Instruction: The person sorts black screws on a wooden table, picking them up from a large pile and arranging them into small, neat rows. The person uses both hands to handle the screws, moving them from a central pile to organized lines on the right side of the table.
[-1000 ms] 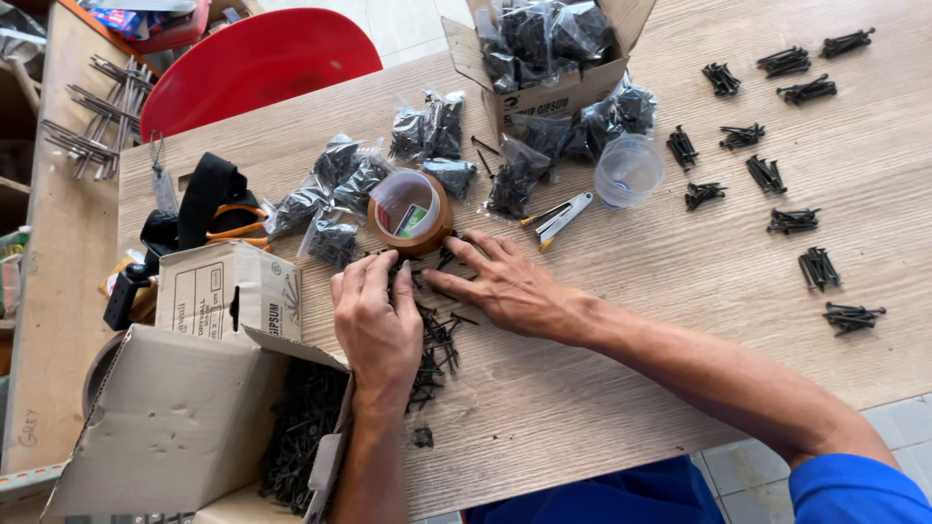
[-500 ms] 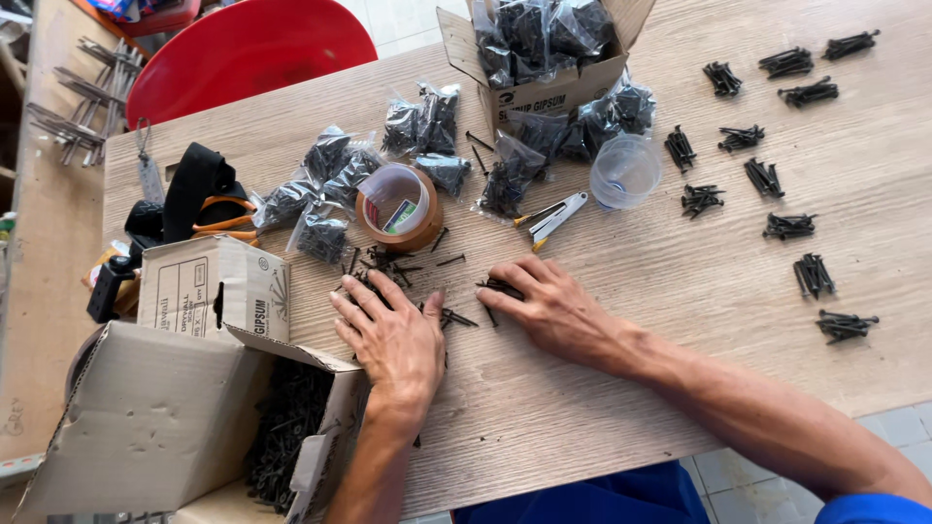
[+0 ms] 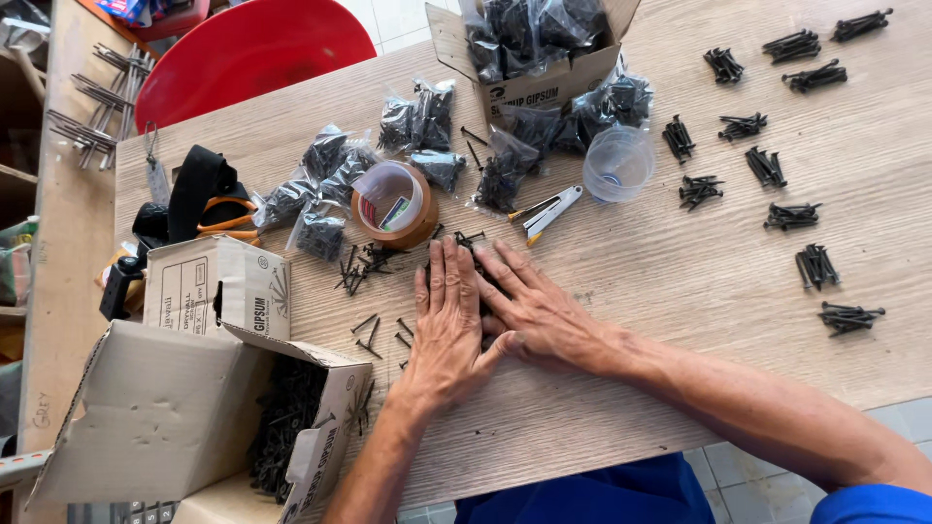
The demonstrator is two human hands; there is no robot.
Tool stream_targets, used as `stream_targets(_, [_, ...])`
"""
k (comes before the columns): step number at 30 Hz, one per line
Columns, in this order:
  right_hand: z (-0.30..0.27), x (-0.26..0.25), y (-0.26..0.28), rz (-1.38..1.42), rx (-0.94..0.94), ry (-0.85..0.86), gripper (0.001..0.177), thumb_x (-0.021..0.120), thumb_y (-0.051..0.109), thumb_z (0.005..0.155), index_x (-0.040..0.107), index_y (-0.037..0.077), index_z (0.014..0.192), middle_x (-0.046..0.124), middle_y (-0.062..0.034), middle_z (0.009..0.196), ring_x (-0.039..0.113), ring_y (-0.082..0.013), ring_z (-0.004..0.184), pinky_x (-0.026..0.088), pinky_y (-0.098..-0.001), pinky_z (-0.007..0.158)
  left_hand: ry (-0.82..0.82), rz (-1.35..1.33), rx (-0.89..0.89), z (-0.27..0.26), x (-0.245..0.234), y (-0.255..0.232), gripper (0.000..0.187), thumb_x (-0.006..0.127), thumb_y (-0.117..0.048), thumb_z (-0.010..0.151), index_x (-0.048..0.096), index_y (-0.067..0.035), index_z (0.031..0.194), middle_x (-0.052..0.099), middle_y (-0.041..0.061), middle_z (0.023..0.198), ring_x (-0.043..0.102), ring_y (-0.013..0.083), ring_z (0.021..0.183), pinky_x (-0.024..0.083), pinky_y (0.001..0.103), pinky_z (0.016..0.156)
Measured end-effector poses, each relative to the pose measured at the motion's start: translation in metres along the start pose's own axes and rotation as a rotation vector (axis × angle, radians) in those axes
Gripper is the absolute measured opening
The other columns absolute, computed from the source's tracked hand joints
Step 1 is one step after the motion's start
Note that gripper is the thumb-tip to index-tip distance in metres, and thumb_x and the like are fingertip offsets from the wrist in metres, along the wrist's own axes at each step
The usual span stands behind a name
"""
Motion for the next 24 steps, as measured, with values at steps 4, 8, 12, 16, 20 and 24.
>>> stream_targets(4, [-0.012, 0.020, -0.027, -0.079, 0.006, 0.008, 0.088, 0.065, 0.046, 0.093, 0.035, 0.014, 0.170, 0.035, -0.0291, 0.167, 0.029, -0.0532, 0.157, 0.028, -0.0584, 0.127, -0.034, -0.113, 0.013, 0.005, -0.011, 0.009, 0.115, 0.041, -0.081, 0.096, -0.005, -0.008, 0.172, -0.009, 0.035, 0.176, 0.005, 0.0542, 0.164, 0.020, 0.070, 0.127])
stream_targets(8, [-0.014, 0.012, -0.035, 0.043, -0.107, -0.055, 0.061, 0.066, 0.021, 0.096, 0.052, 0.008, 0.154, 0.051, -0.0286, 0.148, 0.055, -0.0497, 0.139, 0.044, -0.0553, 0.119, 0.025, 0.154, -0.033, 0.003, -0.004, 0.027, 0.106, 0.044, -0.077, 0.099, 0.032, 0.006, 0.165, 0.019, 0.036, 0.173, 0.018, 0.0521, 0.162, 0.019, 0.066, 0.126])
stream_targets(12, [-0.022, 0.010, -0.047, 0.232, -0.069, -0.083, 0.038, 0.061, 0.014, 0.102, 0.065, 0.011, 0.139, 0.058, -0.0190, 0.142, 0.063, -0.0427, 0.130, 0.053, -0.0510, 0.108, 0.032, 0.183, -0.018, 0.000, -0.007, 0.024, 0.092, 0.037, -0.069, 0.105, 0.033, -0.002, 0.167, 0.018, 0.028, 0.177, 0.013, 0.0497, 0.163, 0.017, 0.072, 0.124])
stream_targets(16, [-0.012, -0.015, -0.024, 0.161, -0.104, -0.100, 0.054, 0.065, 0.033, 0.104, 0.058, 0.013, 0.153, 0.052, -0.0233, 0.153, 0.053, -0.0475, 0.142, 0.046, -0.0555, 0.115, -0.048, 0.232, 0.082, -0.006, -0.007, 0.025, 0.074, 0.033, -0.056, 0.111, 0.034, -0.009, 0.168, 0.026, 0.022, 0.176, 0.021, 0.0422, 0.164, 0.016, 0.063, 0.128])
stream_targets(20, [-0.016, -0.004, -0.036, 0.101, -0.126, -0.048, 0.058, 0.070, 0.038, 0.099, 0.060, 0.012, 0.150, 0.056, -0.0218, 0.151, 0.057, -0.0455, 0.136, 0.048, -0.0558, 0.112, -0.001, 0.162, 0.075, -0.003, -0.012, 0.020, 0.072, 0.043, -0.048, 0.109, 0.042, 0.001, 0.162, 0.031, 0.025, 0.173, 0.027, 0.0419, 0.161, 0.023, 0.059, 0.127])
stream_targets(24, [-0.017, -0.002, -0.046, 0.141, -0.104, -0.082, 0.036, 0.076, 0.016, 0.094, 0.071, 0.014, 0.130, 0.065, -0.0118, 0.127, 0.067, -0.0358, 0.119, 0.057, -0.0491, 0.099, -0.096, 0.086, 0.050, 0.000, -0.019, 0.020, 0.050, 0.059, -0.024, 0.104, 0.060, 0.005, 0.145, 0.045, 0.028, 0.158, 0.046, 0.0466, 0.148, 0.040, 0.056, 0.120])
Point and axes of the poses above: each hand's wrist, its own z-axis towards the middle knuckle, its own x-axis out of the palm, y = z × x, the point moved 2 cm from there along z, towards the middle knuckle
